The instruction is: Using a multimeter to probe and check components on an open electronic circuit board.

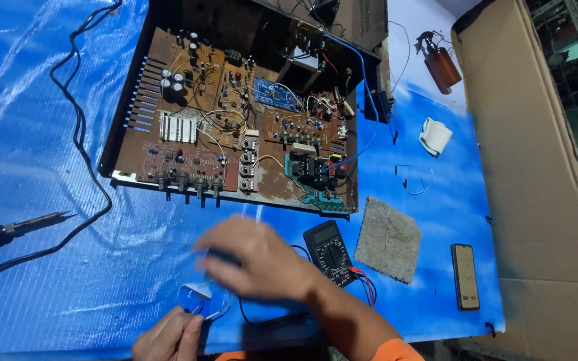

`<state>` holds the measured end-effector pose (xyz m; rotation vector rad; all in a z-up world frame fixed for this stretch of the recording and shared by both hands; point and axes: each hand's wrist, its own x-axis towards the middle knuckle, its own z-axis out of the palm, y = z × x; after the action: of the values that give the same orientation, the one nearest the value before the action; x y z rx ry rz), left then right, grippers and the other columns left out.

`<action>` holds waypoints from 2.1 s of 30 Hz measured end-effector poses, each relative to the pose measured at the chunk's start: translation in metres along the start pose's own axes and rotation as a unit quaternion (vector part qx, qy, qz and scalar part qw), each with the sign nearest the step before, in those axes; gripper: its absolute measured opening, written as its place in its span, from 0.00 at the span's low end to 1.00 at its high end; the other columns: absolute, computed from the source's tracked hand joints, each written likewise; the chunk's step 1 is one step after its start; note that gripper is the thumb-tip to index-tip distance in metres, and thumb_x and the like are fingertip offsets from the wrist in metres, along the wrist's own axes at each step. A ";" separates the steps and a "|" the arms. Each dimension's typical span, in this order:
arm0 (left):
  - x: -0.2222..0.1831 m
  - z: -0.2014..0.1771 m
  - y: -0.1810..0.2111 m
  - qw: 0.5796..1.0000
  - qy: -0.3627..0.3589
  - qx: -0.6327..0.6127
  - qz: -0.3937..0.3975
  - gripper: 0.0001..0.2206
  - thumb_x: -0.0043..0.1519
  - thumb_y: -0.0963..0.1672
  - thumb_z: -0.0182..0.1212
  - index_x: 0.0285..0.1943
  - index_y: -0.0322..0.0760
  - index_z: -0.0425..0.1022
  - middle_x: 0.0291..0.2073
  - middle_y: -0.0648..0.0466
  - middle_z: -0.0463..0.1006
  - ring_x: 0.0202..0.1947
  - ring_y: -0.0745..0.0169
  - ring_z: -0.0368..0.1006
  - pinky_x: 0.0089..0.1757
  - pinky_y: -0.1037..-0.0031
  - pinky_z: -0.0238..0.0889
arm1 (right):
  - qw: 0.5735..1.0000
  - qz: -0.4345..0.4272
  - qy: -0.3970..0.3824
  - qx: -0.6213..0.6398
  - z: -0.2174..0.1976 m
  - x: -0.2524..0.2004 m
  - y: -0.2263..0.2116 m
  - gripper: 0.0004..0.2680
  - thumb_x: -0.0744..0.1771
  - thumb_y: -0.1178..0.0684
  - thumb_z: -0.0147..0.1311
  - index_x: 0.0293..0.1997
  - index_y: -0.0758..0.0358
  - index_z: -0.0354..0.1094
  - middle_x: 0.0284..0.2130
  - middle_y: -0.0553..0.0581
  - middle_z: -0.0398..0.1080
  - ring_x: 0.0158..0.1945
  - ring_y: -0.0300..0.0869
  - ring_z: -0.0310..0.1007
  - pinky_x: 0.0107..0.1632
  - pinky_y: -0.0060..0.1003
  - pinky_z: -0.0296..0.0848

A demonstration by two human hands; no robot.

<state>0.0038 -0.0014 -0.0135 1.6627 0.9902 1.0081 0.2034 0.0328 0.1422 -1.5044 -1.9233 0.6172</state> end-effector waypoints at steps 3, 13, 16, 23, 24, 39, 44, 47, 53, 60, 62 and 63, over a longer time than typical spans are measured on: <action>-0.002 0.001 -0.001 0.999 0.025 -0.007 0.022 0.07 0.55 0.38 0.60 0.23 0.35 0.77 0.14 0.54 0.73 0.12 0.68 0.62 0.20 0.79 0.57 | 0.988 0.010 -0.140 0.068 -0.001 -0.012 -0.019 0.08 0.67 0.54 0.57 0.46 0.65 0.75 0.38 0.57 0.79 0.42 0.47 0.78 0.47 0.40 0.77; -0.008 0.007 -0.008 0.998 0.050 -0.027 0.014 0.11 0.57 0.40 0.58 0.20 0.34 0.72 0.11 0.52 0.66 0.12 0.68 0.56 0.20 0.78 0.50 | 0.982 0.039 -0.150 0.112 -0.007 -0.036 -0.036 0.07 0.67 0.56 0.54 0.47 0.66 0.73 0.36 0.59 0.77 0.36 0.46 0.75 0.43 0.39 0.73; -0.009 0.008 -0.012 0.999 0.039 -0.002 0.006 0.12 0.58 0.41 0.58 0.18 0.37 0.72 0.10 0.55 0.66 0.11 0.69 0.56 0.20 0.78 0.50 | 0.982 0.060 -0.143 0.111 -0.007 -0.039 -0.039 0.06 0.66 0.61 0.53 0.43 0.69 0.73 0.35 0.60 0.76 0.38 0.49 0.76 0.47 0.41 0.73; -0.014 0.016 -0.010 0.995 0.016 0.069 0.072 0.08 0.52 0.42 0.63 0.19 0.40 0.75 0.10 0.58 0.67 0.08 0.70 0.57 0.16 0.78 0.53 | 0.993 0.008 -0.076 0.091 -0.010 -0.052 -0.044 0.02 0.67 0.64 0.53 0.35 0.69 0.68 0.30 0.59 0.73 0.31 0.47 0.71 0.45 0.41 0.75; -0.017 0.016 -0.011 0.993 0.009 0.087 0.078 0.09 0.52 0.44 0.64 0.19 0.42 0.75 0.09 0.59 0.66 0.07 0.72 0.57 0.16 0.78 0.54 | 0.991 0.019 -0.084 0.099 -0.013 -0.052 -0.048 0.02 0.67 0.65 0.53 0.36 0.67 0.66 0.30 0.58 0.71 0.31 0.46 0.69 0.44 0.41 0.73; -0.021 0.007 -0.013 0.992 0.084 0.073 -0.065 0.20 0.66 0.45 0.49 0.17 0.37 0.66 0.11 0.54 0.70 0.08 0.68 0.59 0.17 0.77 0.54 | 0.997 0.045 -0.023 0.064 -0.049 -0.096 -0.012 0.04 0.65 0.65 0.58 0.38 0.64 0.68 0.35 0.56 0.76 0.34 0.41 0.75 0.37 0.33 0.78; -0.021 0.011 -0.011 0.988 0.108 0.080 -0.069 0.17 0.67 0.43 0.52 0.21 0.33 0.70 0.14 0.53 0.72 0.12 0.67 0.61 0.21 0.77 0.56 | 0.954 0.236 0.124 0.136 -0.057 -0.108 -0.013 0.03 0.64 0.58 0.58 0.35 0.66 0.74 0.30 0.54 0.76 0.27 0.37 0.65 0.31 0.32 0.64; -0.020 0.009 -0.009 0.991 0.098 0.070 -0.057 0.17 0.65 0.42 0.53 0.21 0.33 0.69 0.13 0.53 0.69 0.11 0.68 0.58 0.20 0.78 0.54 | 0.925 0.247 0.215 0.194 -0.062 -0.122 0.003 0.04 0.64 0.64 0.56 0.39 0.67 0.72 0.36 0.57 0.75 0.34 0.38 0.70 0.37 0.32 0.69; -0.014 0.008 -0.001 0.994 0.087 0.066 -0.015 0.17 0.64 0.41 0.53 0.19 0.33 0.67 0.10 0.54 0.63 0.11 0.69 0.52 0.19 0.79 0.48 | 0.915 0.193 0.336 0.114 -0.095 -0.125 0.023 0.06 0.66 0.66 0.53 0.46 0.67 0.67 0.42 0.58 0.73 0.44 0.40 0.73 0.49 0.32 0.73; -0.015 0.009 -0.004 0.993 0.074 0.087 -0.023 0.19 0.65 0.44 0.52 0.16 0.36 0.64 0.10 0.56 0.62 0.10 0.68 0.51 0.19 0.77 0.48 | 0.894 0.168 0.412 0.041 -0.131 -0.111 0.032 0.05 0.70 0.66 0.49 0.49 0.66 0.63 0.44 0.58 0.70 0.45 0.39 0.69 0.48 0.30 0.70; -0.017 0.012 -0.011 0.993 0.077 0.091 -0.024 0.18 0.65 0.43 0.52 0.18 0.35 0.67 0.10 0.55 0.63 0.10 0.68 0.52 0.19 0.77 0.49 | 0.893 0.154 0.421 0.034 -0.140 -0.111 0.039 0.05 0.70 0.65 0.49 0.50 0.67 0.63 0.45 0.59 0.70 0.43 0.38 0.67 0.47 0.30 0.70; -0.019 0.013 -0.014 0.992 0.079 0.095 -0.027 0.17 0.65 0.43 0.53 0.19 0.34 0.69 0.11 0.55 0.64 0.10 0.67 0.53 0.20 0.77 0.50 | 0.892 0.142 0.428 0.028 -0.144 -0.110 0.043 0.05 0.71 0.64 0.49 0.51 0.67 0.62 0.45 0.59 0.70 0.41 0.37 0.66 0.46 0.29 0.69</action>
<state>0.0071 -0.0195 -0.0338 1.7188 1.2634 1.0478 0.3534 -0.0647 0.1947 -1.6501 -1.0101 0.0671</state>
